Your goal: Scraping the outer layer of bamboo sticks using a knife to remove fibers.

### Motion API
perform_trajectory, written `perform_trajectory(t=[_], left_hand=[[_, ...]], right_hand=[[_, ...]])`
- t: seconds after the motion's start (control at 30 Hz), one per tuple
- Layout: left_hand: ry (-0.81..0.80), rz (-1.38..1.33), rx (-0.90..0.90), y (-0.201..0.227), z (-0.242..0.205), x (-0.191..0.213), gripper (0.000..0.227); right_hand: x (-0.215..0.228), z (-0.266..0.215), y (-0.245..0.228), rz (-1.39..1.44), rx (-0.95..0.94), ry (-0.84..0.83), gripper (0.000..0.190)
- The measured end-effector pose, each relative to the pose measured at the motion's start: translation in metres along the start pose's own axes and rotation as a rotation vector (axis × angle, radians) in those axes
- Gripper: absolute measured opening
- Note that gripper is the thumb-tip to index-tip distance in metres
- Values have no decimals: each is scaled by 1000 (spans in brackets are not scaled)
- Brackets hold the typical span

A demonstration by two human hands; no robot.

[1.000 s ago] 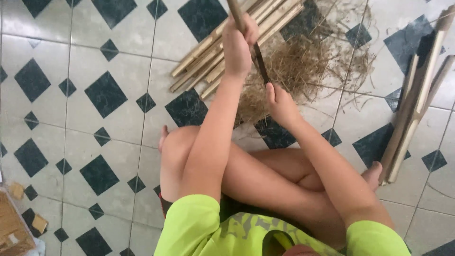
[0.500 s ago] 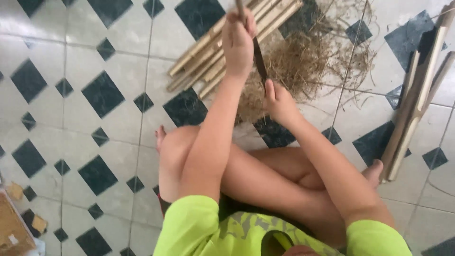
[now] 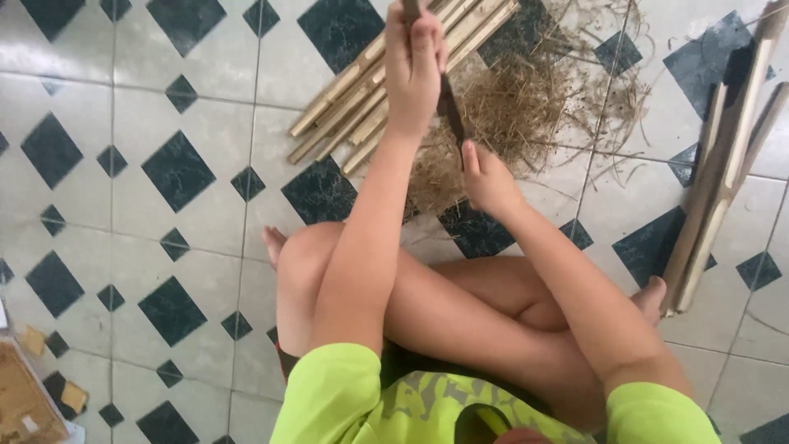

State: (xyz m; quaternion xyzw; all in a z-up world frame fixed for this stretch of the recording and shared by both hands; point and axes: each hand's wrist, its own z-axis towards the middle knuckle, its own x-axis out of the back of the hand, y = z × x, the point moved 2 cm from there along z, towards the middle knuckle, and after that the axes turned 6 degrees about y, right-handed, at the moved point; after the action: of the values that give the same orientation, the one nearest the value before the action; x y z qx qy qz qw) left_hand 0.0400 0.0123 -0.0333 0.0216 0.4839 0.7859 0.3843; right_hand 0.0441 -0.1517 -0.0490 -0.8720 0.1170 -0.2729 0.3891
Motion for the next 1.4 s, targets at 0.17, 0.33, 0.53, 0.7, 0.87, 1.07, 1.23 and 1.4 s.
perform_trajectory(t=[0.17,0.33,0.53,0.7,0.87,1.07,1.23,1.4], left_hand=[[34,94,-15,6,1,1,19],[97,126,-21,16,-3,1,18],[118,213,48,9,-3,5,28],[55,70,16,22,-1,-4,24],[70,66,10,16,1,-5,20],[54,70,27,16,-6,-4,19],[44,4,27,26,-3,-8,16],[56,21,53,22,-4,-8,19]], right_hand=[[-2,7,7,72,-35,0,40],[0,-4,-6,141,15,2,41],[-3,7,13,-10,-57,34,42],[-4,3,2,249,-60,-25,39],[-4,6,8,201,-57,-13,38],[-5,5,5,337,-13,-101,37],[-2,5,5,297,-70,-82,35],[2,4,-1,353,26,-79,34]])
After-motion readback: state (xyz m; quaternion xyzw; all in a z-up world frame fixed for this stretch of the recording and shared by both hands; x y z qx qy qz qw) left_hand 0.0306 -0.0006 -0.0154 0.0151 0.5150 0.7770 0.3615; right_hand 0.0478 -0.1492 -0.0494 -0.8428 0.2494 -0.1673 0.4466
